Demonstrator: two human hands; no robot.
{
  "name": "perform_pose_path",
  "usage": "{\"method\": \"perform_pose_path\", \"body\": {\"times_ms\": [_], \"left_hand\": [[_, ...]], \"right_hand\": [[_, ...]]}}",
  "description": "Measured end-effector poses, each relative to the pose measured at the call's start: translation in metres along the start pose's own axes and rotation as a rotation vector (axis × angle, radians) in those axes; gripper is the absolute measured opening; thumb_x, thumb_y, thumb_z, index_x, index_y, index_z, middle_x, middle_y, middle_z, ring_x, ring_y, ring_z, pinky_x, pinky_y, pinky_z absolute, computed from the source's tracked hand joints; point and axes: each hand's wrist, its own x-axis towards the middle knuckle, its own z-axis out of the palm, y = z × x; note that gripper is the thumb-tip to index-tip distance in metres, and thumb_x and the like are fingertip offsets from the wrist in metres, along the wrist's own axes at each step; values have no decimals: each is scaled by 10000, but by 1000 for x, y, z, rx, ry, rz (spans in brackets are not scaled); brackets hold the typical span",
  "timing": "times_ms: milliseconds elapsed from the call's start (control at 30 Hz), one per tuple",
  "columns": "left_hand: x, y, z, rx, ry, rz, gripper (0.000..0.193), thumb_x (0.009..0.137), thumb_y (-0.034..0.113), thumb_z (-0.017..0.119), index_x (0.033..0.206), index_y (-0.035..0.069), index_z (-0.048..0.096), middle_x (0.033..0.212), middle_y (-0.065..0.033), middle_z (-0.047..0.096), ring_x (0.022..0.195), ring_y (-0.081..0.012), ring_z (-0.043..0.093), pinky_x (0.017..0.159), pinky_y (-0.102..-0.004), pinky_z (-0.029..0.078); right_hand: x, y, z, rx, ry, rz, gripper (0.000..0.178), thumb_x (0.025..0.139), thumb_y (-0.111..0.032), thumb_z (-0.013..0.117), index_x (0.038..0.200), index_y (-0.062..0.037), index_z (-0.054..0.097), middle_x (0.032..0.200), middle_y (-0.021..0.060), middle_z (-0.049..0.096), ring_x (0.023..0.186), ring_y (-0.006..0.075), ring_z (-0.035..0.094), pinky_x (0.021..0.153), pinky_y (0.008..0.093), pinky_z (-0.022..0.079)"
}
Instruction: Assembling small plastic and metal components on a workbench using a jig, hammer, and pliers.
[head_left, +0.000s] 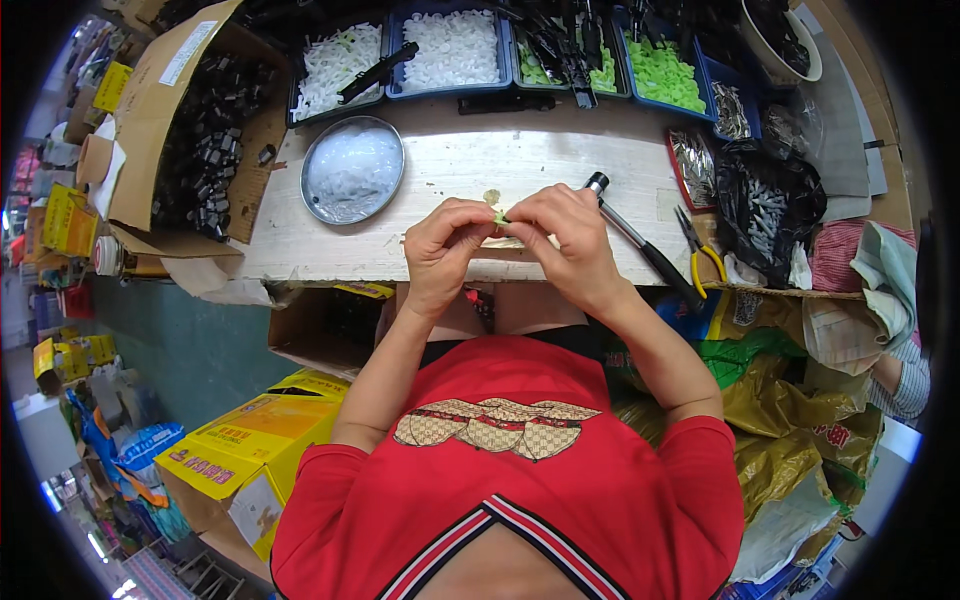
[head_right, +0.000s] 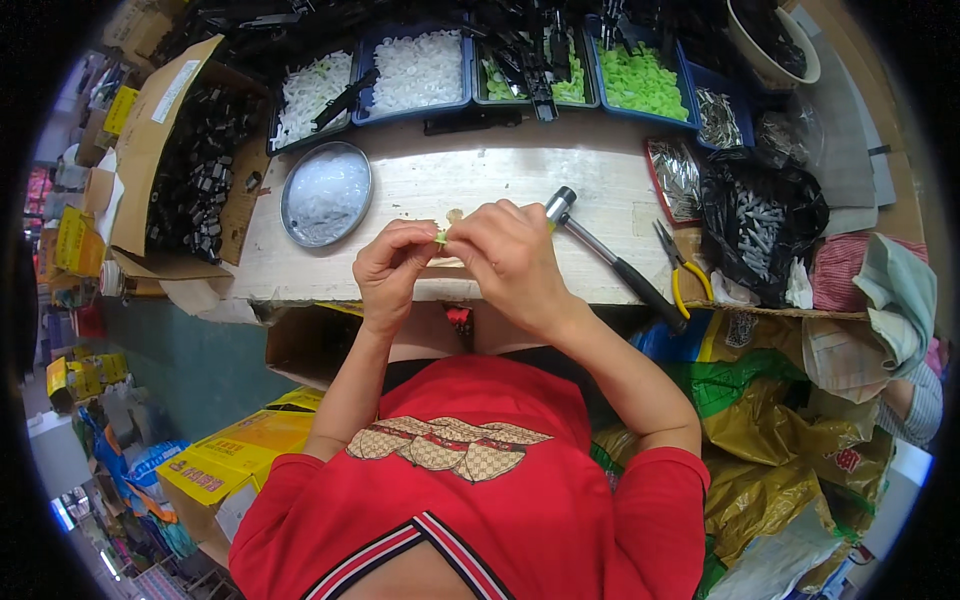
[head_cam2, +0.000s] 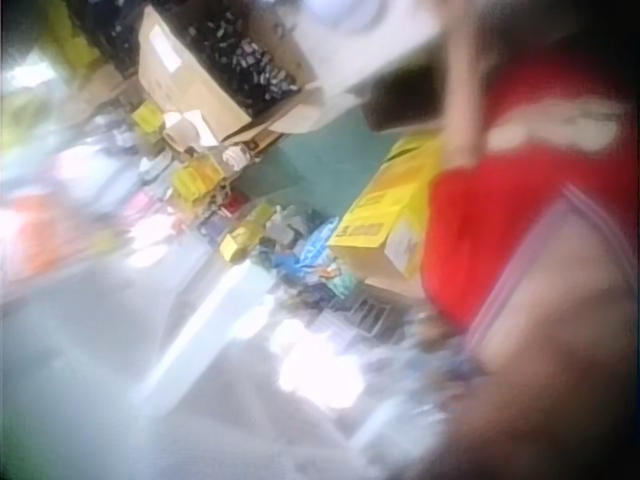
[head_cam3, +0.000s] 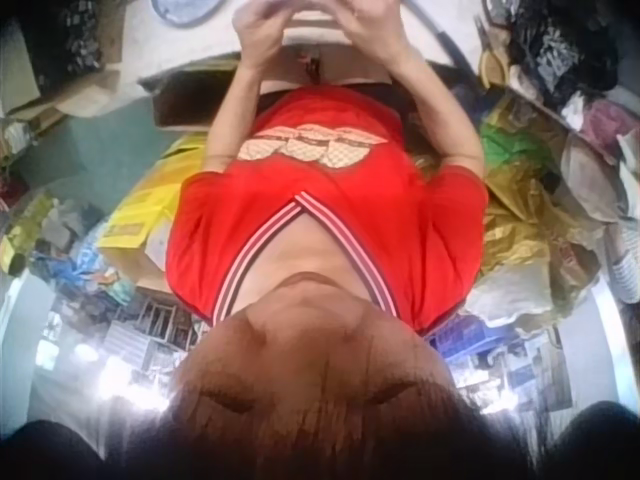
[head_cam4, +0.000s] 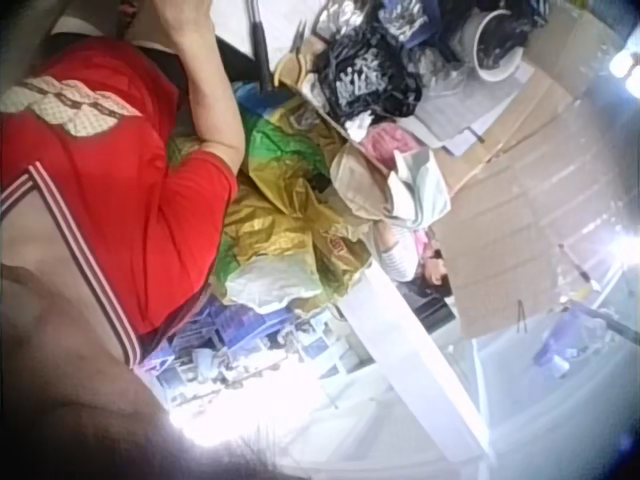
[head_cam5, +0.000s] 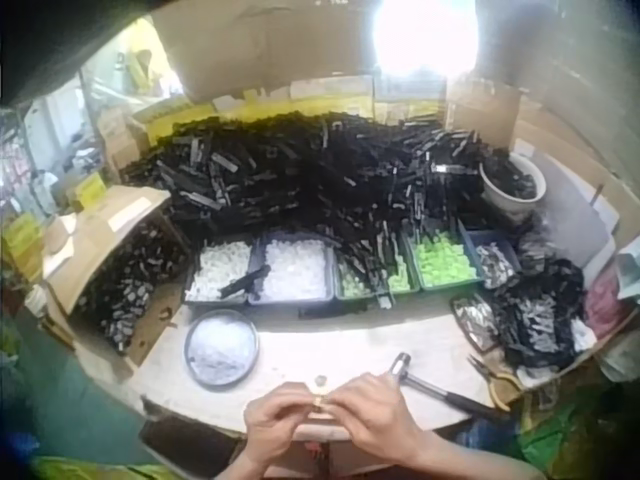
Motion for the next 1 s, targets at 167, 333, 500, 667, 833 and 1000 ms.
{"method": "perform_pose_path", "body": {"times_ms": [167,333,500,667,833,1000], "left_hand": [[5,0,-3,248,-22,92,137,734,-61,623,856,0,617,833,-87,621,750,-176,589,659,-258,472],[1,-9,-21,572,-46,173,120,700,21,658,815,43,632,869,-57,621,877,-220,551,771,-315,394],[-8,-16,-19,748,-134,146,113,680,67,670,785,63,629,930,-47,609,972,-219,523,847,-329,333],[-4,-27,-18,756,-134,145,122,660,50,659,770,62,607,929,-38,596,949,-219,523,838,-332,327],[6,-27,-19,725,-107,190,111,638,38,616,741,58,577,900,-42,573,915,-219,506,826,-342,303],[-3,-33,-18,754,-129,199,119,652,65,605,764,70,567,906,-54,565,923,-235,510,827,-364,319]], "right_hand": [[1,3,4,-177,20,-119,117,716,-65,654,817,-77,596,762,19,587,695,174,528,659,307,312],[-9,23,12,-368,-130,-176,105,706,-106,647,789,-95,583,737,9,543,703,168,513,656,324,311],[-7,30,23,-456,-238,-213,75,701,-136,616,752,-106,570,694,8,486,719,172,496,664,340,304],[4,33,27,-464,-393,-246,37,687,-120,561,704,-100,586,716,26,517,763,181,509,711,368,323],[17,27,33,-512,-428,-323,73,672,-114,556,732,-92,591,729,44,522,767,193,508,715,371,330],[6,28,32,-560,-396,-292,152,688,-174,588,808,-82,606,794,64,555,792,222,518,731,421,337]]}}
